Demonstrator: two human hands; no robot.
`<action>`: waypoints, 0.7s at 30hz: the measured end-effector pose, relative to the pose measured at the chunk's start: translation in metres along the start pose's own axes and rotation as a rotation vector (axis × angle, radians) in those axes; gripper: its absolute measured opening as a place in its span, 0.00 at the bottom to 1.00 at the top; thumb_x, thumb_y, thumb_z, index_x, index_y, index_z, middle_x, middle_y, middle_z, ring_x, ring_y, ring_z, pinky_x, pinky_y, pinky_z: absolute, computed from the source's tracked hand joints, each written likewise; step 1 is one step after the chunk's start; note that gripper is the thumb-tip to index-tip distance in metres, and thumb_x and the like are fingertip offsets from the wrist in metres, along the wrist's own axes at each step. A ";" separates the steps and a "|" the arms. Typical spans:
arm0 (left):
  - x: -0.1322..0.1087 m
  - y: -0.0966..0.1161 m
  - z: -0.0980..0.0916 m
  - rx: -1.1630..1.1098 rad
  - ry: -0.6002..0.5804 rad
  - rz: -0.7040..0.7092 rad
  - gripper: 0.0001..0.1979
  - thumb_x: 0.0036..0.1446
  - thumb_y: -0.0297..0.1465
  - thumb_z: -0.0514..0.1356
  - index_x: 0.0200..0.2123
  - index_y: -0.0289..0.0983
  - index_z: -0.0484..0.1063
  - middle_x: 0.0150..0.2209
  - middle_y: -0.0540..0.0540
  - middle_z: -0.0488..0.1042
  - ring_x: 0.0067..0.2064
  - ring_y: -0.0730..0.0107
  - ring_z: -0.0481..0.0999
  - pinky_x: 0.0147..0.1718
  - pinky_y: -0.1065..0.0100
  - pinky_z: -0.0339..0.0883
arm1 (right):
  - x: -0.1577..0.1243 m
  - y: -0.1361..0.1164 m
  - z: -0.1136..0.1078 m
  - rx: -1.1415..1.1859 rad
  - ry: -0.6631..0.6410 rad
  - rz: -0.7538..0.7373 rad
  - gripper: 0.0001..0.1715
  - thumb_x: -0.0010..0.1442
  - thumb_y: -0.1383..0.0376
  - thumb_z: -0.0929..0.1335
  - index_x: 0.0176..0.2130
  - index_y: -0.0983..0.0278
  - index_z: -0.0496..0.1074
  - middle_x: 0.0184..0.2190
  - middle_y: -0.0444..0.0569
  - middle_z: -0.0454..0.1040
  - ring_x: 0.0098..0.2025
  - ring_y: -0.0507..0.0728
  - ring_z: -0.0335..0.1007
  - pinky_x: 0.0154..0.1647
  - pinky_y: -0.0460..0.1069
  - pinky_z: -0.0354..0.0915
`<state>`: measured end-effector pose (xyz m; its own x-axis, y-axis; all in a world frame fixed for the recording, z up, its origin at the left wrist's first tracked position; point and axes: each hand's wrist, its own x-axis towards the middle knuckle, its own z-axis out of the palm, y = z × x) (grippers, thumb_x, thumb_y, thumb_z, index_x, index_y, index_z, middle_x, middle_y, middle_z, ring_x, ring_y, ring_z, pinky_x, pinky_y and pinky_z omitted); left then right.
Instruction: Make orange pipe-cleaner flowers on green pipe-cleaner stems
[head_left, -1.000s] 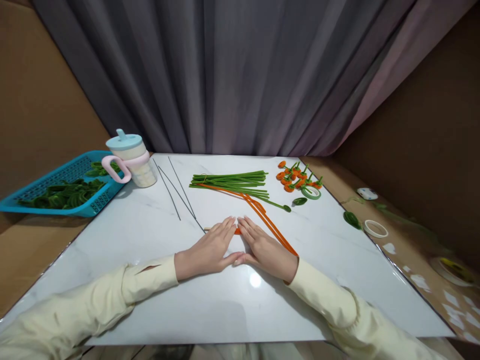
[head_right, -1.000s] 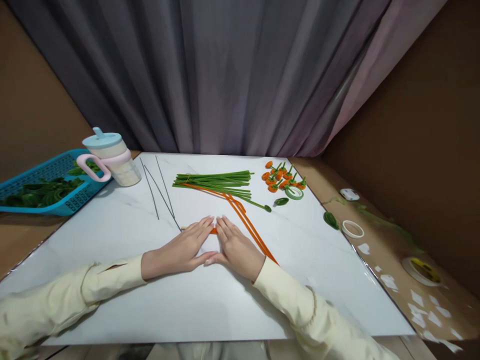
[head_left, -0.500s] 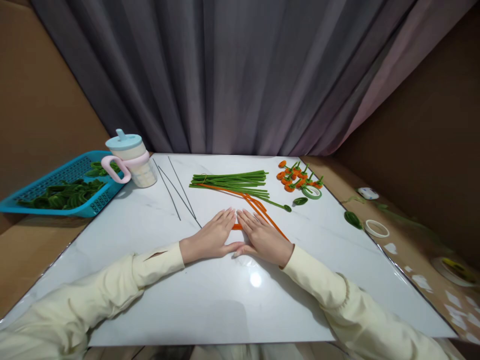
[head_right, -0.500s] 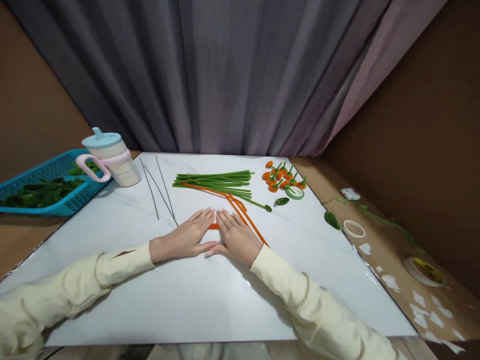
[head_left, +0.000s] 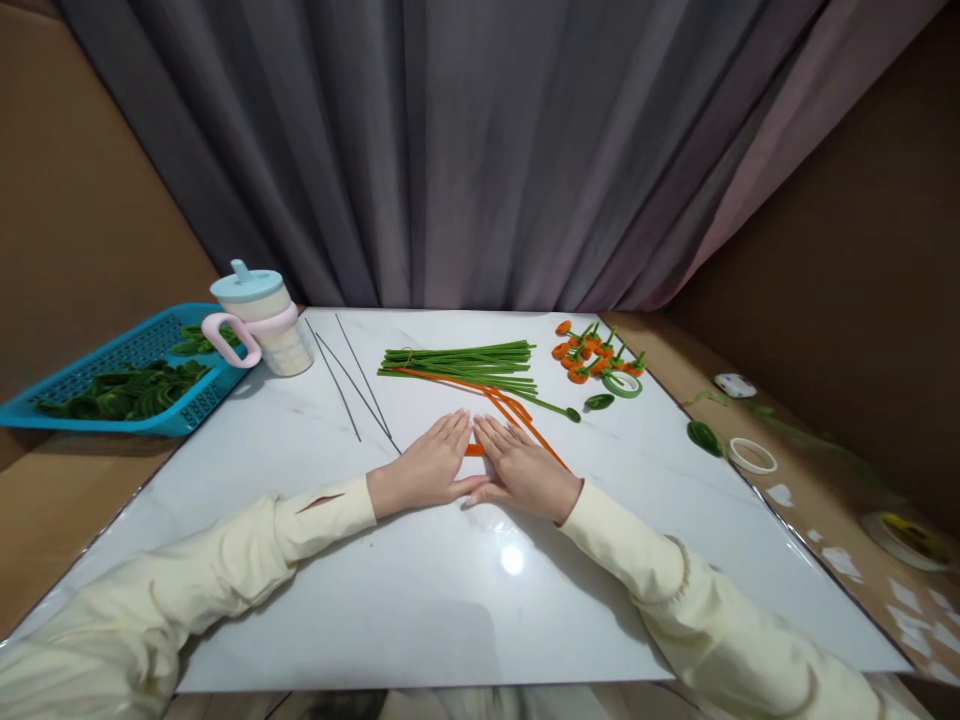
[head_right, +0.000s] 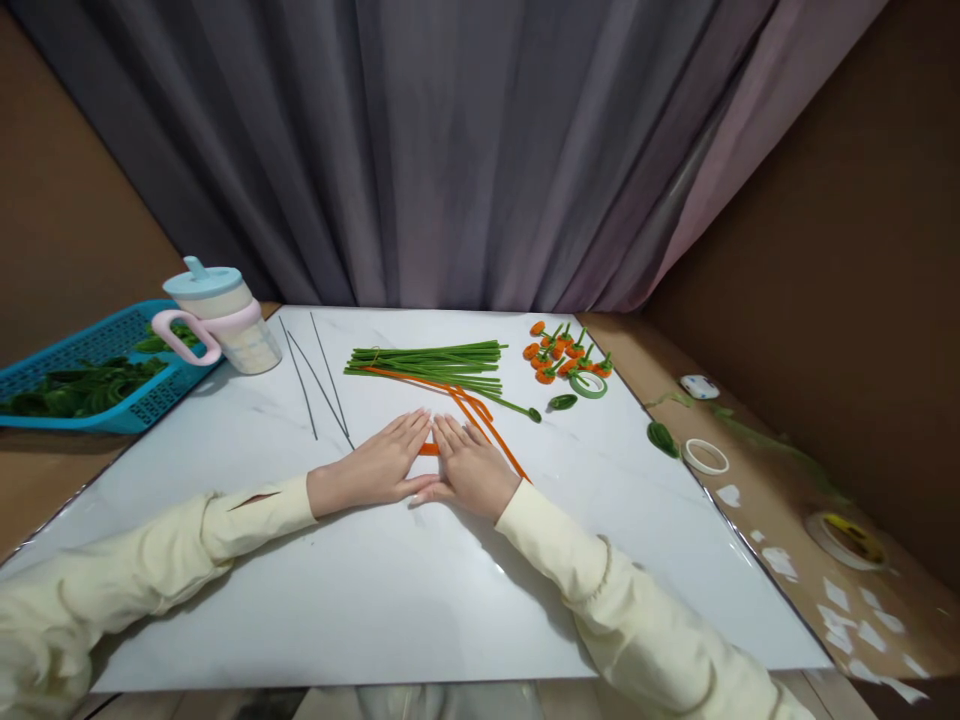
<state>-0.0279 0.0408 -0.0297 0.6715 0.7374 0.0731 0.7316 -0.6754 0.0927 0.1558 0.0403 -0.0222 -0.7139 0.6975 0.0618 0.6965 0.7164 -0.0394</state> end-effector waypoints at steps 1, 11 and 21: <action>0.000 0.000 0.000 -0.021 0.003 -0.012 0.40 0.60 0.50 0.44 0.60 0.19 0.48 0.62 0.25 0.47 0.65 0.49 0.45 0.61 0.53 0.46 | 0.000 0.000 0.001 0.013 0.005 0.004 0.57 0.52 0.35 0.54 0.62 0.77 0.51 0.62 0.65 0.49 0.65 0.64 0.43 0.63 0.59 0.49; -0.016 -0.006 -0.009 -0.104 0.024 0.001 0.34 0.62 0.46 0.45 0.63 0.28 0.45 0.64 0.32 0.45 0.65 0.56 0.44 0.61 0.56 0.46 | -0.002 -0.002 -0.001 0.073 -0.028 0.046 0.54 0.56 0.38 0.53 0.62 0.77 0.49 0.63 0.64 0.45 0.66 0.64 0.38 0.63 0.59 0.48; 0.002 -0.013 -0.004 -0.032 -0.067 -0.073 0.42 0.59 0.51 0.44 0.61 0.18 0.45 0.63 0.26 0.43 0.65 0.50 0.41 0.61 0.53 0.42 | 0.010 0.006 -0.001 0.075 -0.104 0.104 0.53 0.57 0.38 0.51 0.63 0.76 0.46 0.64 0.61 0.41 0.66 0.62 0.35 0.64 0.59 0.43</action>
<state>-0.0365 0.0508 -0.0269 0.6241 0.7814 -0.0015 0.7751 -0.6188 0.1274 0.1530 0.0521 -0.0204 -0.6447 0.7628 -0.0496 0.7624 0.6369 -0.1149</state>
